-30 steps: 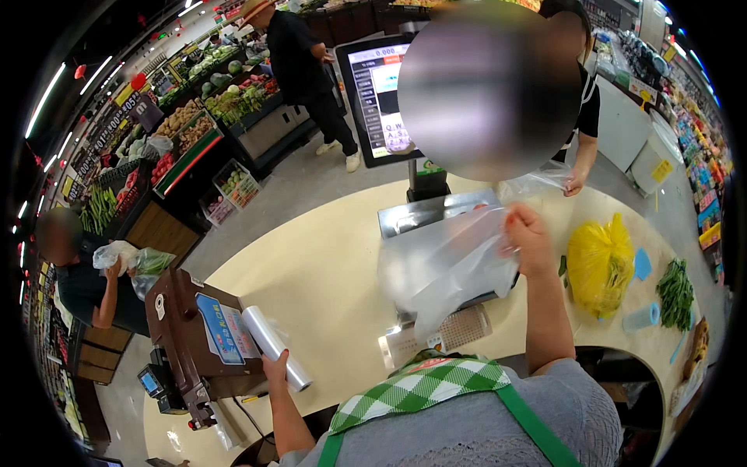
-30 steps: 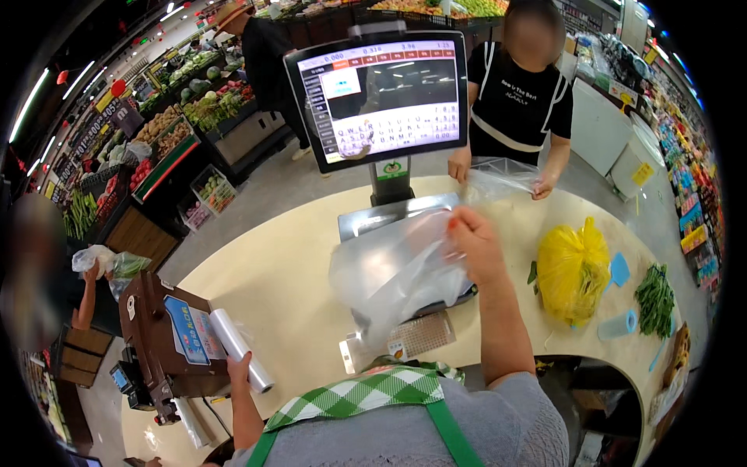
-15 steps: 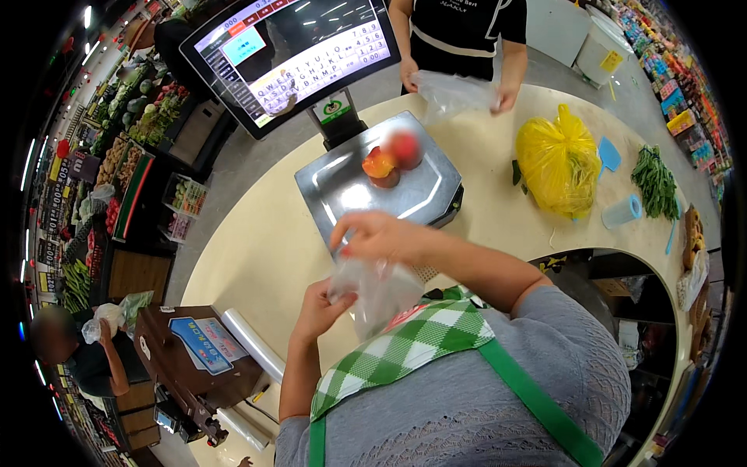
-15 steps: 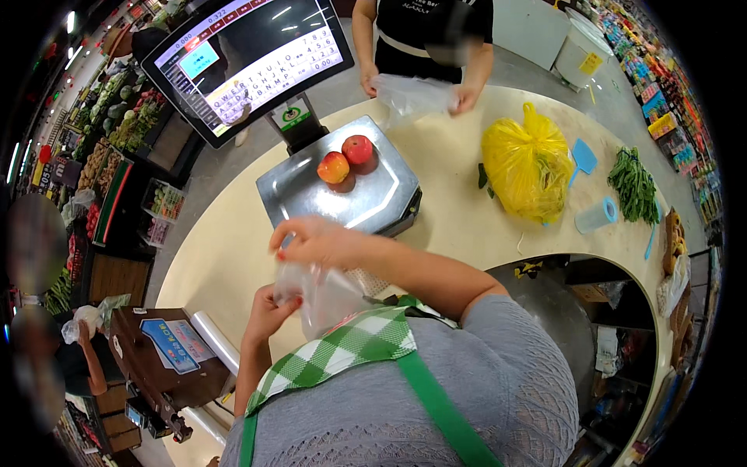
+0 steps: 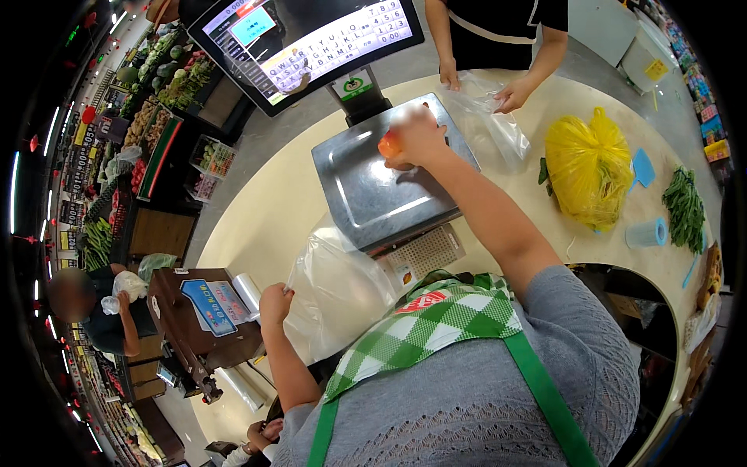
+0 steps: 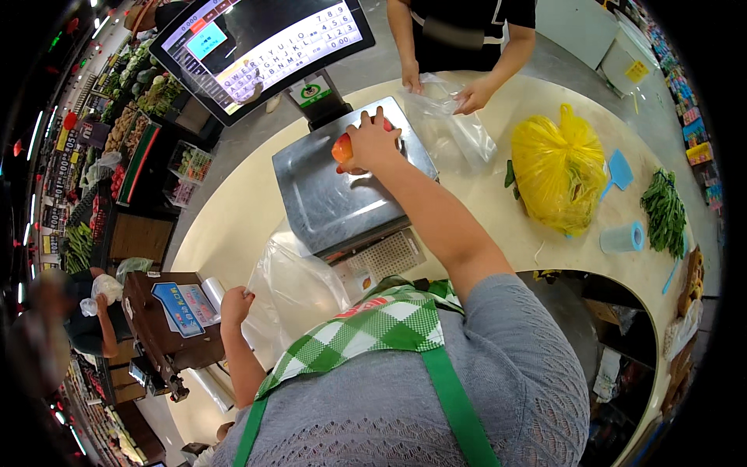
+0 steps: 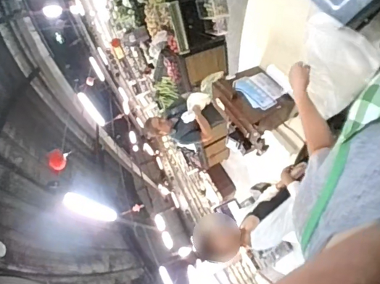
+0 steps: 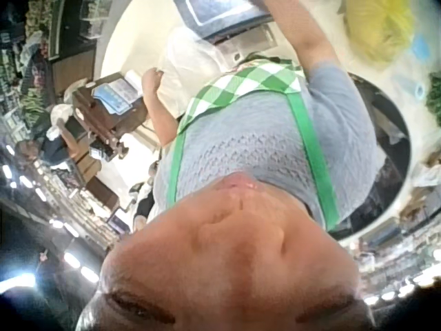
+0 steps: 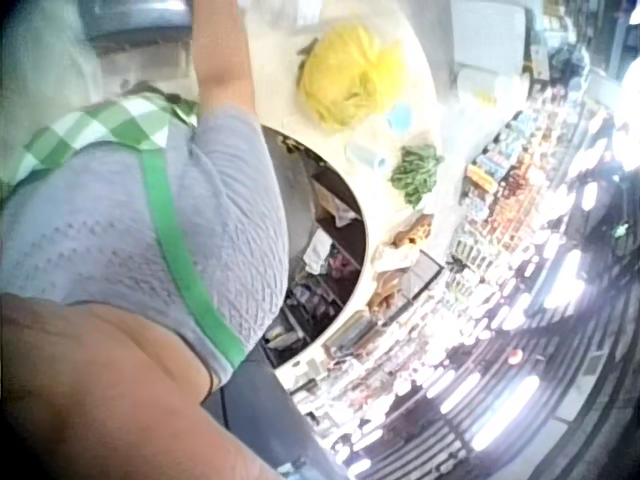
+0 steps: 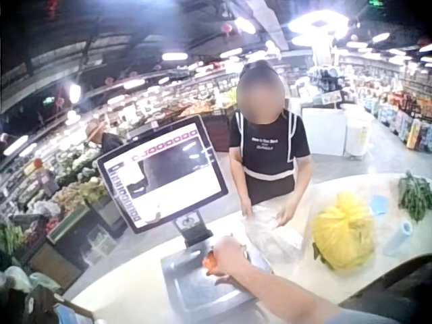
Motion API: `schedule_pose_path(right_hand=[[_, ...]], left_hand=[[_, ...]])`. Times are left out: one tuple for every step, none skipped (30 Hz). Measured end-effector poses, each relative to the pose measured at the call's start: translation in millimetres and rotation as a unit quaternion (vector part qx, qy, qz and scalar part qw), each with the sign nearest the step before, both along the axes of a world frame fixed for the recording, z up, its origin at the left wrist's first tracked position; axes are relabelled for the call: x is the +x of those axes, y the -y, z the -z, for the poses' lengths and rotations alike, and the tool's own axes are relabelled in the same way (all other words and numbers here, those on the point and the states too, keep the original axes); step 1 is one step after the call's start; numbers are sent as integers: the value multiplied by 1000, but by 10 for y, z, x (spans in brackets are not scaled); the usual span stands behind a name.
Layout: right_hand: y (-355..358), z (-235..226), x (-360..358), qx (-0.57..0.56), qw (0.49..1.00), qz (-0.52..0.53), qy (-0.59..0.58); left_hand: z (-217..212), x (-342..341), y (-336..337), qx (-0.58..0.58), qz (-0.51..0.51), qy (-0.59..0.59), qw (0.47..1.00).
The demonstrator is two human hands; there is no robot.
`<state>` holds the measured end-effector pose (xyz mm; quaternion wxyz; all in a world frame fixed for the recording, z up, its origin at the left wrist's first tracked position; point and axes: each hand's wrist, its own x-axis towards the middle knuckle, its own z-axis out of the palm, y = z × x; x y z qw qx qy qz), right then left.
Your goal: The person receives bags of produce from customers, places them on a digital scale, inputs product codes on a touchscreen, and then transfers the items into clear plastic bags.
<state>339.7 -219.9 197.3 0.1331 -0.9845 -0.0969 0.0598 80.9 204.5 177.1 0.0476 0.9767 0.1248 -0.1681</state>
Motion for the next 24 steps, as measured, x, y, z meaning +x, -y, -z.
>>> schedule_pose_path(right_hand=[[9, -1, 41, -18, 1000, 1, 11], [6, -9, 79, -37, 999, 3, 22], [33, 116, 112, -16, 996, 7, 85], [68, 159, 121, 3, 989, 10, 149], [123, 190, 154, -3, 996, 0, 94], [5, 82, 184, -8, 999, -32, 42], [2, 8, 197, -13, 999, -50, -13], [56, -19, 181, 6, 998, -64, 7], [149, 7, 231, 83, 995, -59, -6], [286, 59, 320, 161, 985, -55, -18], [569, 111, 397, 236, 971, -30, -28], [721, 46, 449, 331, 942, 16, -52], [888, 78, 525, 393, 917, 49, -47], [1113, 135, 605, 451, 887, 88, -42], [1397, 195, 716, 532, 840, 94, -44], [1628, 263, 767, 609, 785, 98, -48], [1784, 156, 705, 658, 748, 63, -61], [1932, 235, 796, 631, 753, 170, -81], [1967, 308, 869, 570, 787, 205, -114], [1984, 398, 909, 505, 816, 240, -147], [2034, 515, 936, 434, 839, 276, -178], [2114, 722, 992, 353, 884, 250, -176], [2113, 854, 1043, 286, 903, 259, -190], [2045, 971, 1099, 220, 917, 260, -206]], left_hand=[[81, 2, -8, 17, -17, 8, 1000], [155, 11, -20, 33, -32, 17, 999], [263, 11, -45, 46, -43, 32, 998], [367, 11, -81, 59, -53, 48, 996], [461, 12, -125, 71, -62, 64, 993], [575, -177, -216, 76, -101, 74, 989], [651, -247, -293, 88, -122, 90, 984], [714, -308, -372, 100, -142, 106, 979], [762, -363, -462, 112, -162, 122, 973], [790, -430, -590, 124, -166, 140, 968], [823, -280, -761, 132, -151, 157, 967], [856, -410, -903, 142, -164, 171, 961], [838, -525, -1023, 156, -167, 192, 954], [778, -531, -955, 139, -204, 205, 947], [661, -490, -847, 123, -237, 220, 938], [539, -479, -738, 106, -272, 235, 927], [490, -523, -720, 109, -282, 229, 925], [575, -580, -853, 97, -264, 227, 932], [756, -721, -1062, 86, -252, 224, 937], [949, -841, -1208, 76, -239, 220, 943], [1099, -845, -1242, 75, -253, 197, 944], [1221, -808, -1266, 75, -264, 174, 946], [1328, -845, -1299, 79, -277, 147, 946], [1463, -965, -1367, 52, -319, 149, 935]])
